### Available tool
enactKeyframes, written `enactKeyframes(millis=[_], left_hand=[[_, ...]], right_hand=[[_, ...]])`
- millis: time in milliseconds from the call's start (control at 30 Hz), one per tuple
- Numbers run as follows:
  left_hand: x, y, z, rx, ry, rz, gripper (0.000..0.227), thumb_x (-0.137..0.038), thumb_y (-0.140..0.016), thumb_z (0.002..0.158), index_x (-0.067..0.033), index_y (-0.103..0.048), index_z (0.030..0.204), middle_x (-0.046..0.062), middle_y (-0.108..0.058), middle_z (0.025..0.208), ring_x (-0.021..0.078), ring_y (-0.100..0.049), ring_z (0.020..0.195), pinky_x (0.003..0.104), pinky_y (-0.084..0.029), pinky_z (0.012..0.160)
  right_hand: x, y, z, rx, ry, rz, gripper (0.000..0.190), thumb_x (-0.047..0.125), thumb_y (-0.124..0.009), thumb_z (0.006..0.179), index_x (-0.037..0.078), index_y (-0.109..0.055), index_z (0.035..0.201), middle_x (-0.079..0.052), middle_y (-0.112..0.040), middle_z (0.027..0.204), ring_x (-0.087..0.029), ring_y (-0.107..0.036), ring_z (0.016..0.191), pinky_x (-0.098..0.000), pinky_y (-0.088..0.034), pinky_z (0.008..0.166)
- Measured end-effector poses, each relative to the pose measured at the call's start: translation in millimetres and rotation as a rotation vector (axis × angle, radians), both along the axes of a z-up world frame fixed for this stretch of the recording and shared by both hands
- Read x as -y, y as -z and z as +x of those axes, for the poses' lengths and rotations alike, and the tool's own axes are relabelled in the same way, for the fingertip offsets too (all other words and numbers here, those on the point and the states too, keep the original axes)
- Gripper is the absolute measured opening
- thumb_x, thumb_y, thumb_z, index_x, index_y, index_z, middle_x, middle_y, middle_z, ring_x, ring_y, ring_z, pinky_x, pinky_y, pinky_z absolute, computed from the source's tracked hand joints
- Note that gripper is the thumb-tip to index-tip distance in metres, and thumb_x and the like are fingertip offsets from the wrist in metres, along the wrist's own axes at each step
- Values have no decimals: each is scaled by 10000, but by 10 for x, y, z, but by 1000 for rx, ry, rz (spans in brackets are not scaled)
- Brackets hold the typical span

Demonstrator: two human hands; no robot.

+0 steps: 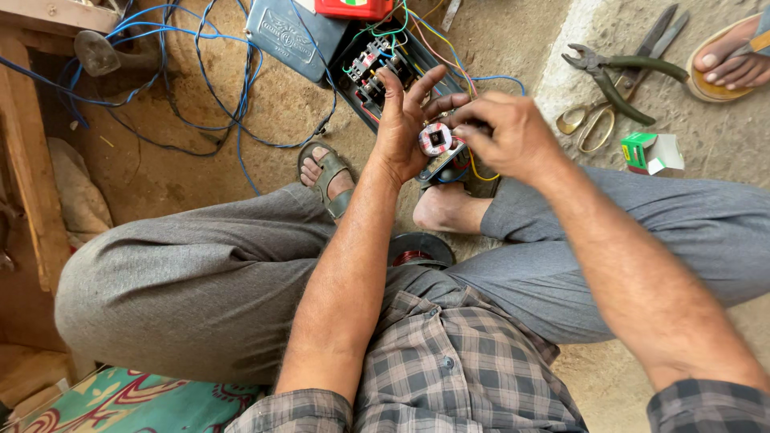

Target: The person sits on the floor and works on an open electrical box, using pliers and a screwdriver to adjust wires and components. They remove a small component, compare it with another, and continue tightening connections inside the box.

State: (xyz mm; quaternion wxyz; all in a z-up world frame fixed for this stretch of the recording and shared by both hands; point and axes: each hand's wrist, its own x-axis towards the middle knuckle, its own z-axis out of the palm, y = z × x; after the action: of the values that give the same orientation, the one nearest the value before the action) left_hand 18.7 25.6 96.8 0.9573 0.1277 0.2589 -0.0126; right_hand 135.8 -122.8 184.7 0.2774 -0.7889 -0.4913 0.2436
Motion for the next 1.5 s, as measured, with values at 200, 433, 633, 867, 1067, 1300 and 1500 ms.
enactKeyframes(millis=[200,433,633,867,1067,1300,1500], left_hand=[[-24,96,31,-68,4,50,1238,-958,-389,693,-102,-339,1586,187,-629,1227,273,-672,1041,476,-608,834],[54,366,48,-216,117,262,1314,-976,-451,616,-139,-266,1611,196,-563,1236,278,-637,1039,462,-590,813],[52,596,-5,-352,240,372,1240,-977,-392,700,-68,-465,1540,215,-569,1448,321,-568,1319,489,-436,1102],[140,761,-89,-458,404,452,1225,-962,-374,693,4,-595,1414,219,-592,1426,324,-533,1335,494,-397,1100],[100,857,-108,-568,427,510,1195,-960,-315,718,67,-741,1154,242,-723,1180,335,-656,1106,518,-523,932],[48,863,-141,-722,296,762,1068,-904,-316,810,44,-780,972,206,-766,960,285,-720,836,457,-575,766],[-81,919,-152,-774,-45,542,941,-801,-456,851,72,-666,1136,109,-663,906,221,-662,725,394,-548,590]], right_hand=[[-136,-16,-219,-51,-1,0,502,157,-854,735,90,-681,1202,-158,-646,1184,-360,-666,1070,-448,-558,872],[-184,197,-223,-174,-46,-78,591,98,-819,772,86,-631,1332,-152,-661,1239,-344,-671,1127,-422,-557,947],[-156,402,-263,-144,-168,-29,552,90,-804,755,49,-640,1280,-176,-651,1151,-390,-657,1040,-465,-546,881],[-185,600,-312,65,-254,-106,334,111,-789,713,66,-660,1018,-112,-663,1049,-351,-682,976,-477,-559,809],[-275,645,-265,-294,-147,-68,303,123,-767,782,34,-643,1044,-122,-696,965,-307,-718,897,-417,-578,794],[-255,758,-236,-106,-116,9,331,102,-791,814,36,-684,1121,-169,-699,979,-357,-694,894,-438,-557,776],[-383,1037,-104,199,-9,-71,308,128,-822,795,130,-701,1078,-82,-733,997,-316,-673,995,-502,-438,838]])
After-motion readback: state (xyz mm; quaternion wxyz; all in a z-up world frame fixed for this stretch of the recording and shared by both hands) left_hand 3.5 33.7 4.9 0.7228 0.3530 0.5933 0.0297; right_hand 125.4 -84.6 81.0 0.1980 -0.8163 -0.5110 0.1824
